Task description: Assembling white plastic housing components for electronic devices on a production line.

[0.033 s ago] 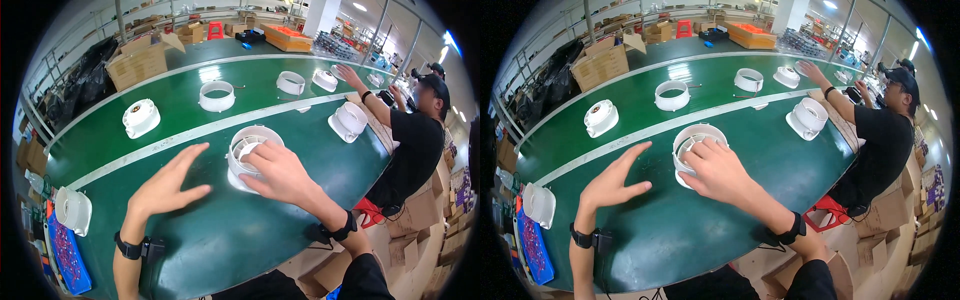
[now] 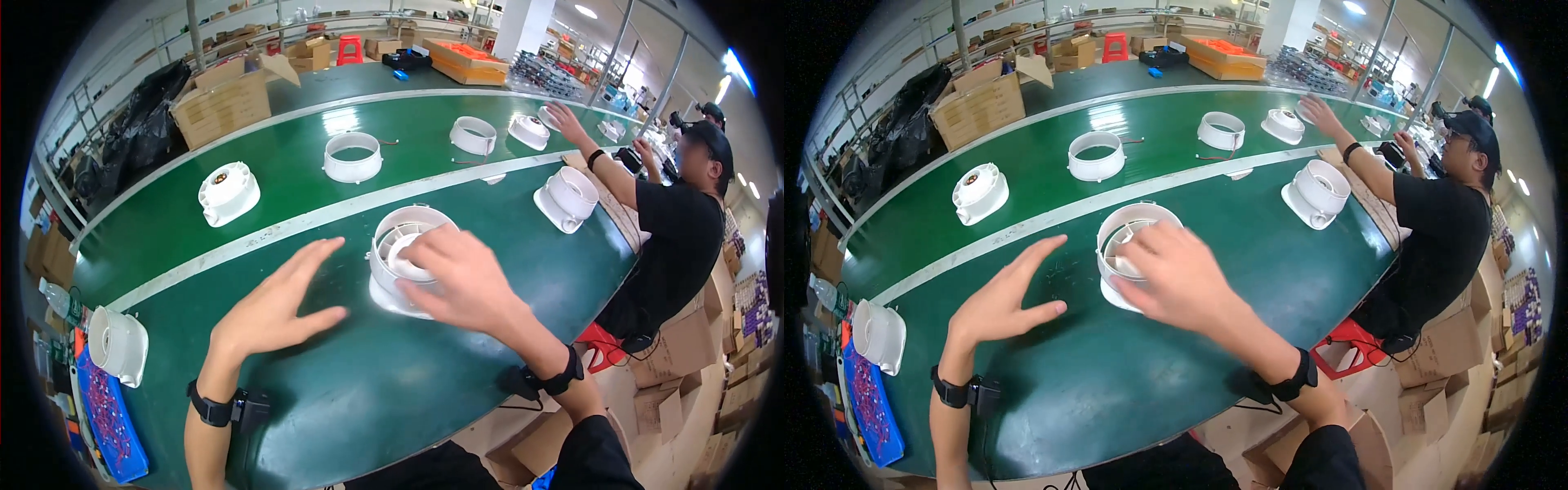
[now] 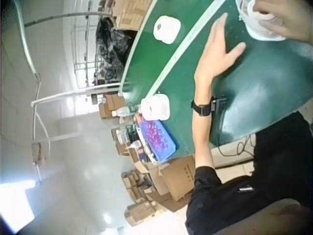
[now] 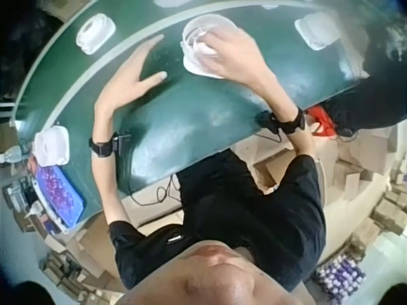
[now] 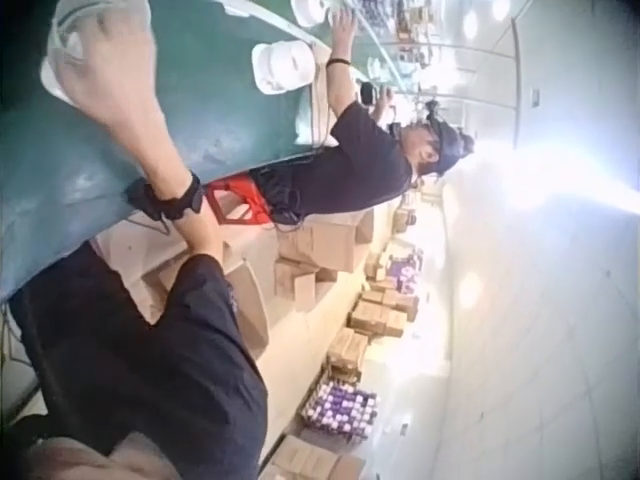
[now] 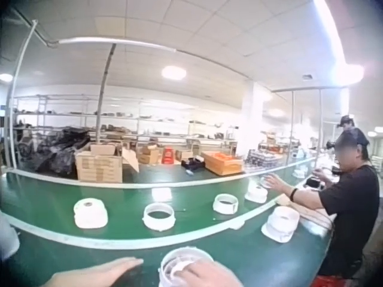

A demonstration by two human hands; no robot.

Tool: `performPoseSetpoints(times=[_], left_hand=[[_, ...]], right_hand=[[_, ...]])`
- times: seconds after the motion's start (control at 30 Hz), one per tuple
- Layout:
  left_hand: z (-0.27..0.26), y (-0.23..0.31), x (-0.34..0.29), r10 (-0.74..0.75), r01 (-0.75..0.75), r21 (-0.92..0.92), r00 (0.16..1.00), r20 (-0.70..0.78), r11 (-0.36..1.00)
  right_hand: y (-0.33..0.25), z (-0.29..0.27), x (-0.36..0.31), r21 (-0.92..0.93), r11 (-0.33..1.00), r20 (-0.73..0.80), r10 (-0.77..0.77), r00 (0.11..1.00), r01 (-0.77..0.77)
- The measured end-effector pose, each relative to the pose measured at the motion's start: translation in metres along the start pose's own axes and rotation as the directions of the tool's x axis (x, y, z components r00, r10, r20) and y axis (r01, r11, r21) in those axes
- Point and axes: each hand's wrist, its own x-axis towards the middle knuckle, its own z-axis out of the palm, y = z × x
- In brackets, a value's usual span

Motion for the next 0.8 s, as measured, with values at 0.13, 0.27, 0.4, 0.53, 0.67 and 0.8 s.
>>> performPoseSetpoints(times=[0.13, 0.27, 0.4, 0.53, 0.67, 0.8], left_hand=[[0.008, -0.010, 0.003, 0.024, -0.021, 0.110, 0.999, -0.023, 0.994], [0.002, -0.003, 0.005, 0.025, -0.022, 0.060, 0.998, -0.055, 0.998], [-0.001, -0.006, 0.001, 0.039, -0.036, 0.063, 0.998, -0.054, 0.997], [-0.004, -0.020, -0.001, 0.141, -0.135, 0.075, 0.986, -0.087, 0.988], [0.016, -0.039, 0.007, 0.236, -0.224, 0.103, 0.965, -0.119, 0.969], [0.023, -0.033, -0.005, 0.131, -0.117, 0.151, 0.988, -0.087, 0.982]], right_hand=[[0.072, -0.046, -0.016, -0.329, 0.922, -0.222, 0.136, 0.965, -0.206], [0.201, -0.099, -0.042, -0.652, 0.562, -0.234, 0.489, 0.840, -0.509], [0.303, -0.107, -0.072, -0.653, 0.467, -0.022, 0.775, 0.632, -0.596], [0.357, -0.126, -0.097, -0.645, 0.603, 0.132, 0.694, 0.708, -0.470], [0.289, -0.059, -0.032, -0.310, 0.793, 0.116, 0.579, 0.807, -0.525], [0.190, -0.059, -0.078, -0.322, 0.853, 0.204, 0.485, 0.850, -0.410]])
